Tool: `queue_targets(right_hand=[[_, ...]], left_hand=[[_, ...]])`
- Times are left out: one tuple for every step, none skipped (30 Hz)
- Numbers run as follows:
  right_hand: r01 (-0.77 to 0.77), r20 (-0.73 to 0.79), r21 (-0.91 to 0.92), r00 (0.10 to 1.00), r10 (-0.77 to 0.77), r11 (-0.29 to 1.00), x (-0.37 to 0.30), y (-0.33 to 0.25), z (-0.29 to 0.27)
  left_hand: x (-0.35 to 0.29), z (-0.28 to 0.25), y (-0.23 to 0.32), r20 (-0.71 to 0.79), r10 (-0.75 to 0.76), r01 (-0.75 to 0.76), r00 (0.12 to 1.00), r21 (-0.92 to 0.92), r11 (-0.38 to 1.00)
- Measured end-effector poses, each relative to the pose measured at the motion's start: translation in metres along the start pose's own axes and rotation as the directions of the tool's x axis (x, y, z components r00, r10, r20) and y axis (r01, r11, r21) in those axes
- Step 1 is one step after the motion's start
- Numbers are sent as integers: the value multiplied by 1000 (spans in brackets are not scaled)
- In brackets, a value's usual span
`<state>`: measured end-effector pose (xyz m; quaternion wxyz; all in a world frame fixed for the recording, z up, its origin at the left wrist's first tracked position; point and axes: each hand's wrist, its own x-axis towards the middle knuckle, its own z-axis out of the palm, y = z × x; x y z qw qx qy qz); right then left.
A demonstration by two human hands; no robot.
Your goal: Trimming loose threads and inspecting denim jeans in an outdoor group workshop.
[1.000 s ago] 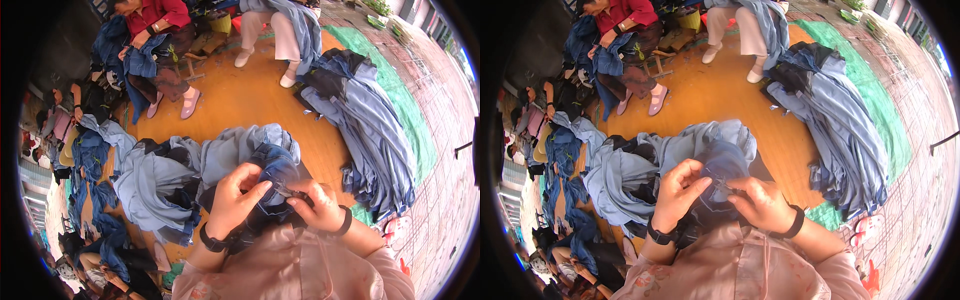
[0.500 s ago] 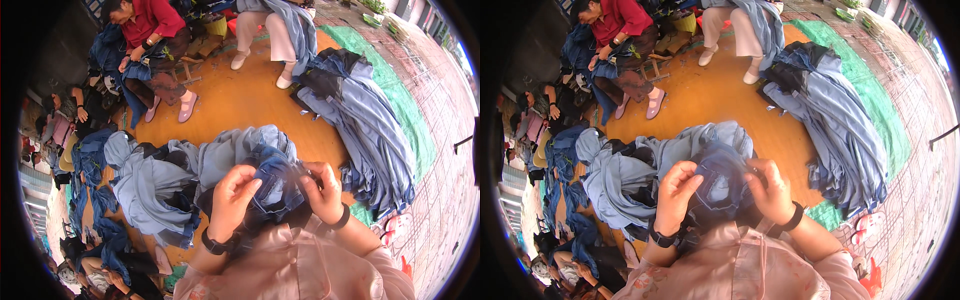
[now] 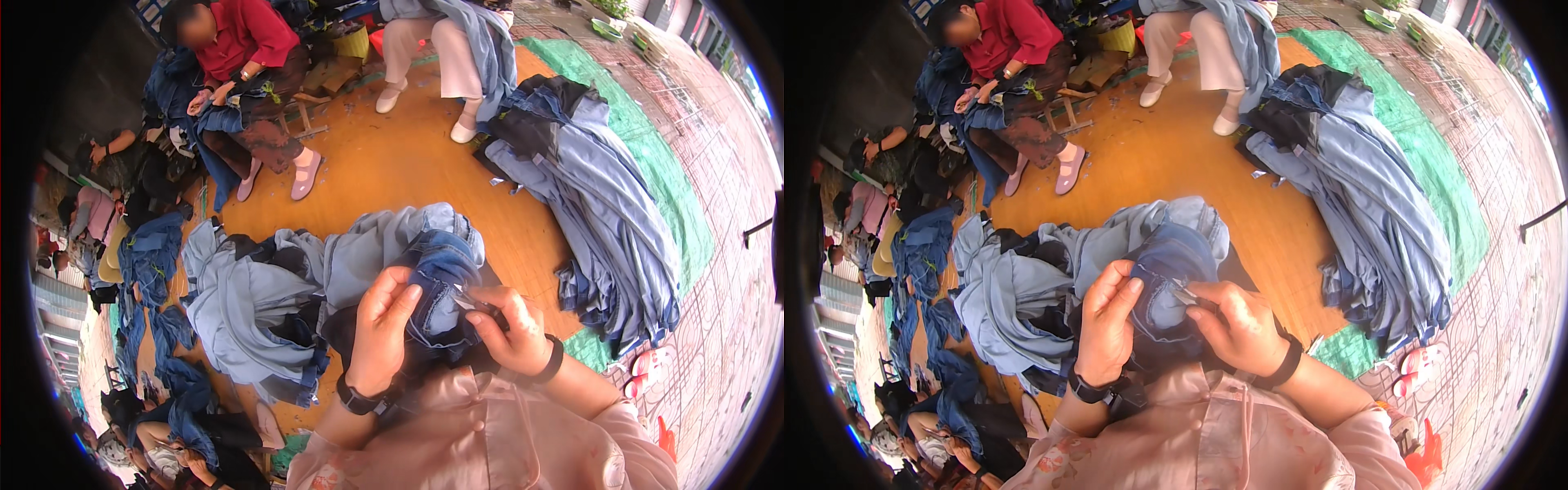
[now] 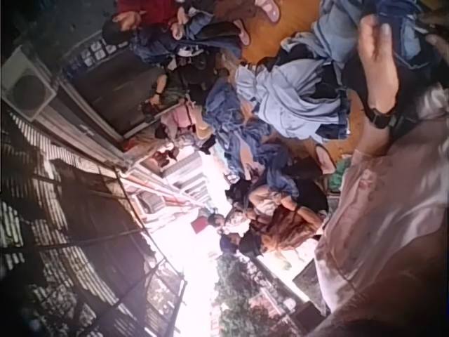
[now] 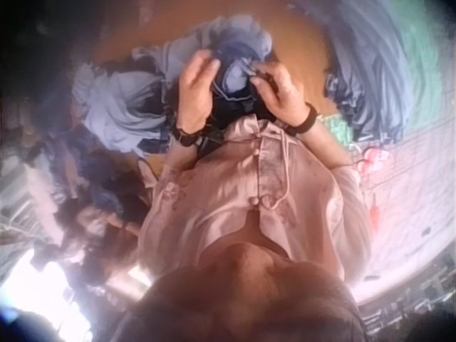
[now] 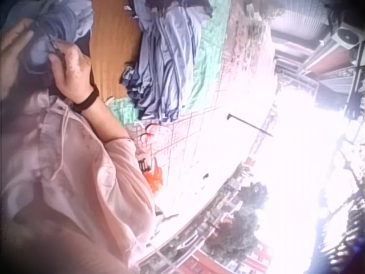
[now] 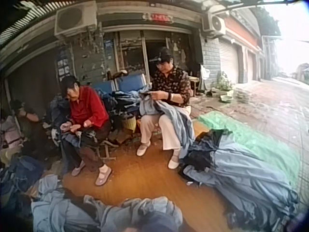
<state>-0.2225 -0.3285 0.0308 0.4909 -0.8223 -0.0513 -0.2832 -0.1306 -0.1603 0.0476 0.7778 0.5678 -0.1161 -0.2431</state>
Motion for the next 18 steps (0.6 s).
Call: queue_targets(right_hand=[[0,1,1,1000,0,1000,0,1,0],[5,-2,4,1000,-5,1000,0,1,1],[9,-6,6,1000,-9,1000,0,2,1],[8,-5,6,1000,-8,1000,0,1,0],[-21,7,-4,1000,21,1000,0,-1,0],[-50,18,-16,999,50,999,1,-2,-1],[-50,18,-16,999,51,999,1,-3,-1],[-52,17,-15,998,52,999,2,-3,-1],[-53,15,-15,998,54,998,2,-3,-1],[-54,15,-15,998,54,998,2,-3,0],[-58,10,-14,998,58,998,1,-3,0],[-61,6,-12,998,61,998,1,-2,0],[-62,7,-12,998,62,998,1,-2,1],[-88,7,1,996,88,996,0,-2,1],[-114,8,14,993,114,993,-1,-3,1],[-114,10,15,993,114,993,-1,-3,1],[-161,12,14,987,161,987,-2,-4,1],[-208,15,12,978,208,978,-2,-4,0]], left_hand=[[0,0,-1,-1,0,0,1000,0,1000],[0,0,-2,-3,-1,1,1000,-12,1000],[0,0,-3,-4,-3,2,1000,-24,1000],[1,0,-4,-5,-4,3,1000,-24,1000],[1,1,-4,-8,-6,6,1000,-43,999],[1,1,-5,-12,-9,8,1000,-63,998],[1,0,-5,-12,-10,9,1000,-63,998],[1,0,-5,-8,-17,16,1000,-77,997],[2,0,-6,-5,-24,23,1000,-91,996],[2,-1,-7,-5,-24,24,1000,-91,996],[2,-2,-8,5,-36,36,999,-119,992],[2,-2,-8,14,-48,49,999,-146,988],[3,-2,-8,14,-48,49,999,-147,988],[3,-2,-8,17,-50,53,999,-161,986],[3,-2,-8,20,-52,55,998,-176,983],[3,-3,-8,19,-52,54,998,-177,983],[3,-3,-9,16,-73,74,997,-191,979],[2,-5,-9,14,-94,94,996,-207,974]])
